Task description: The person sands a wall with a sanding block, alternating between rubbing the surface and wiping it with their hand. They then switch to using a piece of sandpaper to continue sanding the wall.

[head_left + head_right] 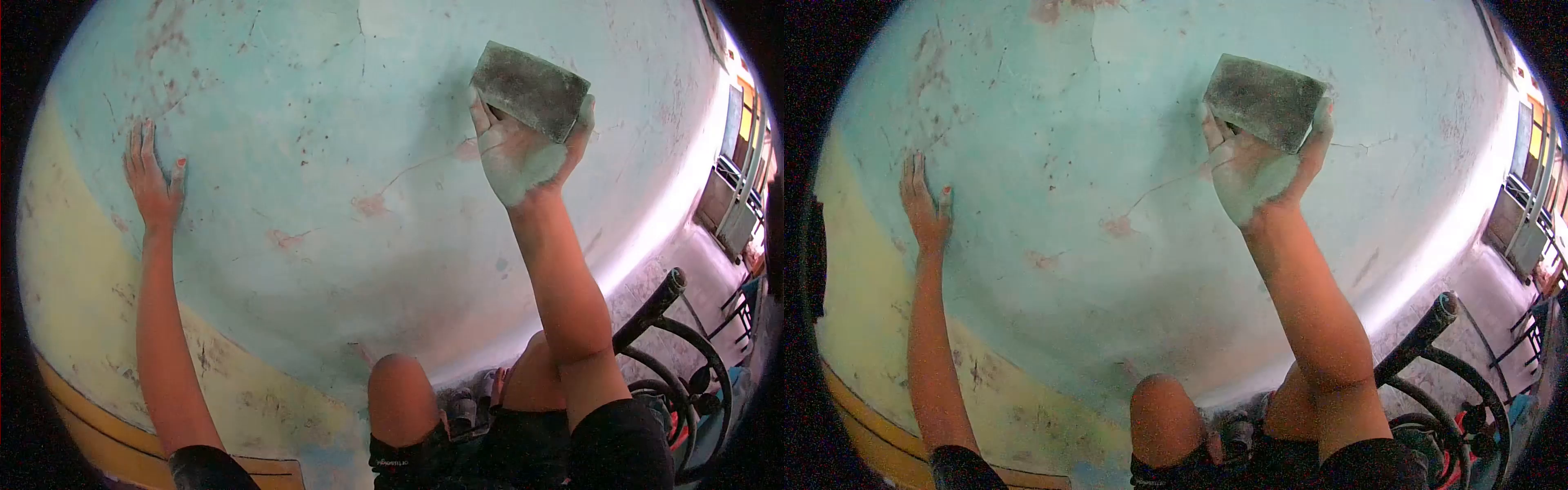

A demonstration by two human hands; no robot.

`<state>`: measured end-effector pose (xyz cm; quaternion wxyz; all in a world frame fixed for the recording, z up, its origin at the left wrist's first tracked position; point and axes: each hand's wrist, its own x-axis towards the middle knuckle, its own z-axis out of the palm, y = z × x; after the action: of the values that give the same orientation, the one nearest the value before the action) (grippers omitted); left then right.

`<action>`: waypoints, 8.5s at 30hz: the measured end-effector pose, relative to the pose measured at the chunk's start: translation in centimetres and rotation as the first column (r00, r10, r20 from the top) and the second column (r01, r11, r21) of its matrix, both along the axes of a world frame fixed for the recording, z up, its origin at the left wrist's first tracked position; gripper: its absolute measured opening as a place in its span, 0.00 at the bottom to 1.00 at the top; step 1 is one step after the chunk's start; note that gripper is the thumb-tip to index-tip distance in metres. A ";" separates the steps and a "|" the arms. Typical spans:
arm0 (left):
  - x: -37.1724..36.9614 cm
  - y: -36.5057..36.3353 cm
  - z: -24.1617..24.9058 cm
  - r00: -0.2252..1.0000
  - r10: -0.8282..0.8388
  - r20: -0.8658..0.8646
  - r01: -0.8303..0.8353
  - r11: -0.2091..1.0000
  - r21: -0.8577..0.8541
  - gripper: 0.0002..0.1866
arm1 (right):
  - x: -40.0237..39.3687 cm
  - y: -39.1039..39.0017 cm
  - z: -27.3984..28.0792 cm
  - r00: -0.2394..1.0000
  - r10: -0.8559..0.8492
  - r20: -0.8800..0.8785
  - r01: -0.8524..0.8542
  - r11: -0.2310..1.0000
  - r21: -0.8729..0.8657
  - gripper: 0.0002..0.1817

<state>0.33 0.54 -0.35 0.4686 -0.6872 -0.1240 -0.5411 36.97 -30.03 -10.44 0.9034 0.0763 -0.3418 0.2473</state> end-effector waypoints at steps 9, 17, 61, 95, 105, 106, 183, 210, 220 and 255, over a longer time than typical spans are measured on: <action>0.1 0.2 -0.1 0.999 -0.030 0.013 0.030 0.999 0.020 0.36 | 0.2 -0.2 0.3 0.999 0.004 0.032 -0.003 1.000 -0.029 0.44; 0.0 0.0 -0.1 1.000 -0.002 0.021 0.002 1.000 0.008 0.37 | -1.6 0.1 0.6 0.988 0.110 0.109 -0.104 0.993 -0.059 0.43; 0.1 0.1 -0.3 0.999 0.021 0.032 -0.024 0.996 0.086 0.35 | -2.3 2.2 -2.3 0.935 0.270 0.228 -0.239 0.959 -0.153 0.54; 0.2 -0.2 -0.5 0.999 0.012 0.047 -0.014 0.999 0.041 0.35 | -2.7 1.5 -1.9 0.921 0.127 0.369 -0.051 0.977 -0.207 0.59; 0.2 -0.2 -0.6 0.997 0.014 0.074 -0.016 1.000 0.021 0.36 | -3.3 1.8 -2.1 0.907 0.084 0.412 0.047 0.953 -0.300 0.59; 0.2 -0.1 -0.5 0.997 0.015 0.078 -0.017 1.000 0.022 0.36 | -3.2 1.9 -2.0 0.905 0.085 0.416 0.048 0.953 -0.299 0.59; 1.6 -1.6 -9.7 0.956 -0.117 0.269 0.163 0.975 -0.154 0.35 | -10.8 14.0 8.8 -0.924 -0.381 0.010 -0.041 0.125 0.991 0.54; 1.7 -1.1 -11.1 0.968 -0.053 0.244 0.086 0.988 -0.130 0.32 | -4.6 12.7 9.2 -0.801 -0.569 0.185 0.326 -0.154 0.933 0.52; 1.7 -1.4 -11.7 0.966 -0.060 0.252 0.102 0.982 -0.158 0.31 | -7.6 13.8 2.5 -0.906 -0.346 0.244 0.208 0.138 0.968 0.46; 1.4 -1.3 -13.5 0.972 -0.051 0.228 0.096 0.977 -0.188 0.33 | 8.4 7.3 4.6 -0.445 -0.671 0.593 0.895 -0.307 0.324 0.53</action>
<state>1.74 -0.79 -13.88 0.3607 -0.6699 -0.2030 -0.6164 45.41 -22.75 -5.86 0.5487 -0.4696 -0.4722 -0.5054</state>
